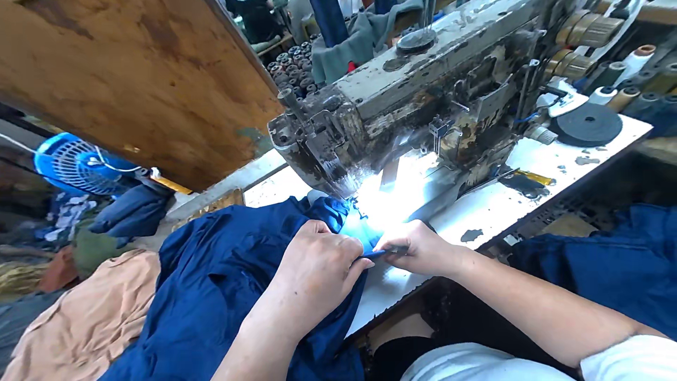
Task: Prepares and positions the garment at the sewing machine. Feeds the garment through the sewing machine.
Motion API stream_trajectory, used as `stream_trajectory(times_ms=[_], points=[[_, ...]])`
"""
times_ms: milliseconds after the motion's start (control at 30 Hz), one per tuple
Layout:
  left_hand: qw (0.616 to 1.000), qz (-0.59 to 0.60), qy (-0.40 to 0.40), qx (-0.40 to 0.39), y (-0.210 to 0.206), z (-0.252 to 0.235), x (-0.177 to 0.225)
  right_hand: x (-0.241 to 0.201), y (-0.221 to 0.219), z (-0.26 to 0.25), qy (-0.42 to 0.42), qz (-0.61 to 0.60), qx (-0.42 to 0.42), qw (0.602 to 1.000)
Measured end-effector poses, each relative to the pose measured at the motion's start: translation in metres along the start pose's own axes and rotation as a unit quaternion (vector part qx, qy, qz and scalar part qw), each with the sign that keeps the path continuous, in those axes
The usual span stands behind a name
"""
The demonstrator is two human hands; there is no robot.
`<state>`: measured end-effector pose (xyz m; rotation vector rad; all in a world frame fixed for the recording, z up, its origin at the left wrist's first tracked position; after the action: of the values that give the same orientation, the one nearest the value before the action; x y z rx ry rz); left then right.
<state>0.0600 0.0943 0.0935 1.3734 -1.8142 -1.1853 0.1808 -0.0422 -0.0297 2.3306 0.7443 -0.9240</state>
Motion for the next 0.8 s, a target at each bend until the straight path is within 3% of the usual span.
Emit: stream_trajectory(times_ms=[467,800], points=[[0.993,-0.076,0.043,0.078,-0.024,0.009,0.045,0.0,0.002,0.008,0.036,-0.007,0.026,0.999],[0.948,-0.055,0.236,0.208,-0.077,0.018,0.057,0.001,-0.003,0.023,0.017,-0.01,0.075,0.997]])
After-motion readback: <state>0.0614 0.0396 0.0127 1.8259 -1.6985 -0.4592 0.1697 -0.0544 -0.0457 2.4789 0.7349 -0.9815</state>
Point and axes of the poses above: each hand's wrist, its own z-axis away from the middle knuckle, its own y-axis out of the back of the hand, x = y × z, the point moved 3 cm from there along -z, towards the middle knuckle, and after that the axes turned 13 degrees about x, right-handed, at the moved point
